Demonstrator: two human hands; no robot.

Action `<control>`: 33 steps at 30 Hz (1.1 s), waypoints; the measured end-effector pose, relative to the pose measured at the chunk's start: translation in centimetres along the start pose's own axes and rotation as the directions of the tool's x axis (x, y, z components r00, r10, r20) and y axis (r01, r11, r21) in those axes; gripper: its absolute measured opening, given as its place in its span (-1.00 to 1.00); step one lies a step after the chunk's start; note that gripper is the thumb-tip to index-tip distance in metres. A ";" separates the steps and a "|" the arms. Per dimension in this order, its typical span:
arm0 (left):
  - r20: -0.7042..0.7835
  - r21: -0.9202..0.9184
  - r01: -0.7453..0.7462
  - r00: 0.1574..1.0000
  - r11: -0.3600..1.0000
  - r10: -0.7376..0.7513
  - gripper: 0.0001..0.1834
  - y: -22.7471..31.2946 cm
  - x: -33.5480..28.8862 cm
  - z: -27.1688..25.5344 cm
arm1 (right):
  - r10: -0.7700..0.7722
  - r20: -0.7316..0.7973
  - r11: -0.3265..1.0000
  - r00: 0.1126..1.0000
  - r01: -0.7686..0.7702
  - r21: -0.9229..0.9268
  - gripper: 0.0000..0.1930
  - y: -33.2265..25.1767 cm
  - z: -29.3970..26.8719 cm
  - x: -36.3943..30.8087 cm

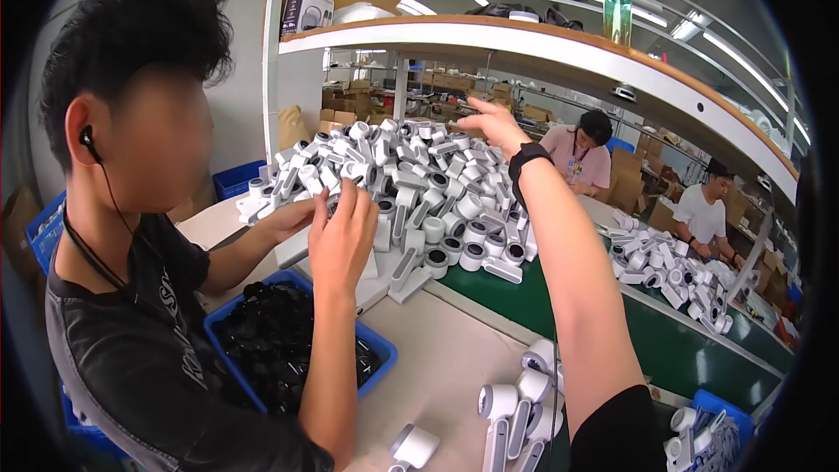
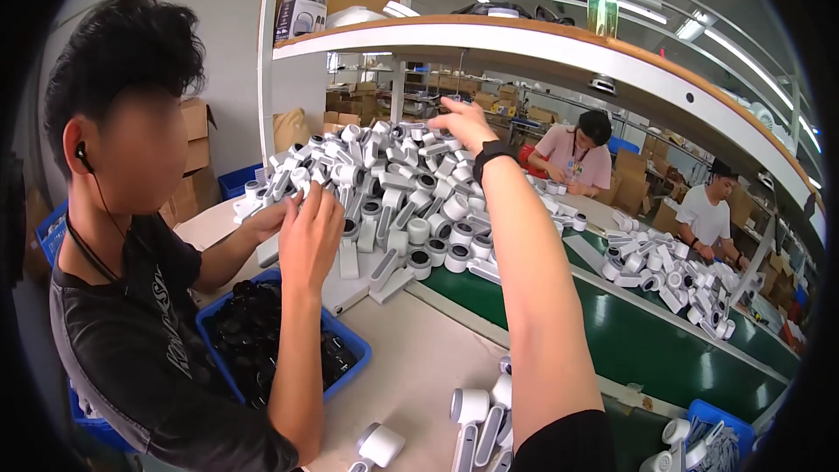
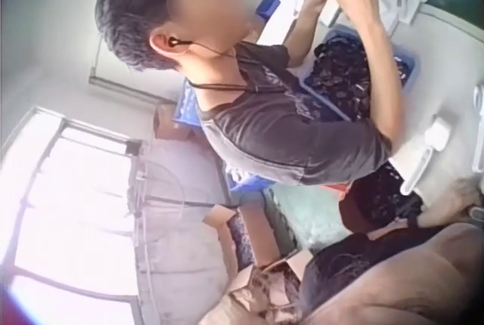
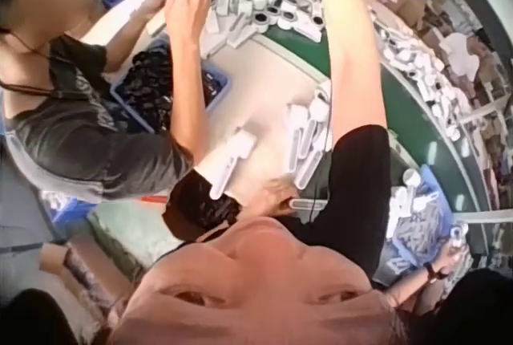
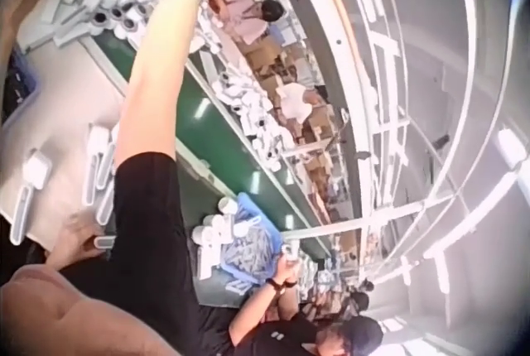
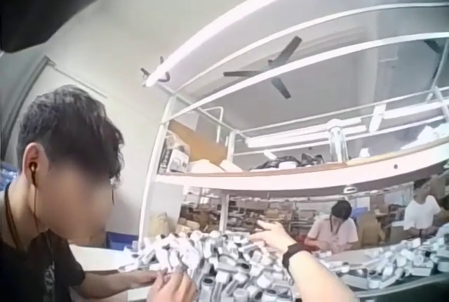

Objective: The person assembles handheld fans by fitting a handle to a fan body and striking the joint with a mallet. They then use a thin metal tool to press into a slot on the handle before setting the fan aside.

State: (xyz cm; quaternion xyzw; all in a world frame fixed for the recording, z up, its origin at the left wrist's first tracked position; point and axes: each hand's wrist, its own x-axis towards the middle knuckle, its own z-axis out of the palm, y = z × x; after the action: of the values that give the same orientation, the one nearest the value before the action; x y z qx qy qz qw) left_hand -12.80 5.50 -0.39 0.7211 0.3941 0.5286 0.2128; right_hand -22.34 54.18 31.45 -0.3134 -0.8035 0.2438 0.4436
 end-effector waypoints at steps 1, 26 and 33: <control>-0.005 -0.016 0.005 1.000 1.000 -0.005 -0.74 -0.1 -0.2 0.2 | 0.014 0.015 1.000 1.000 -0.015 0.024 -0.35 -0.6 0.5 -0.4; 0.147 0.041 0.075 0.986 0.996 -0.080 -0.68 -1.4 -2.0 1.1 | 0.098 0.627 0.983 0.773 0.025 -0.184 -0.73 -11.8 -14.8 -53.5; 0.061 -0.028 0.245 0.968 0.969 -0.243 -0.57 -0.1 -3.2 1.4 | 0.390 0.341 0.920 0.855 -0.380 -0.100 -0.84 -6.5 -15.7 -62.7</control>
State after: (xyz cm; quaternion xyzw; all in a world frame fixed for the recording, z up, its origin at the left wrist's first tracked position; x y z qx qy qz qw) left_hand -11.94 3.19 -2.89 0.6779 0.4642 0.4846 0.3002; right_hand 15.11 6.34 8.38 -0.4250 -0.7946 0.3681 0.2293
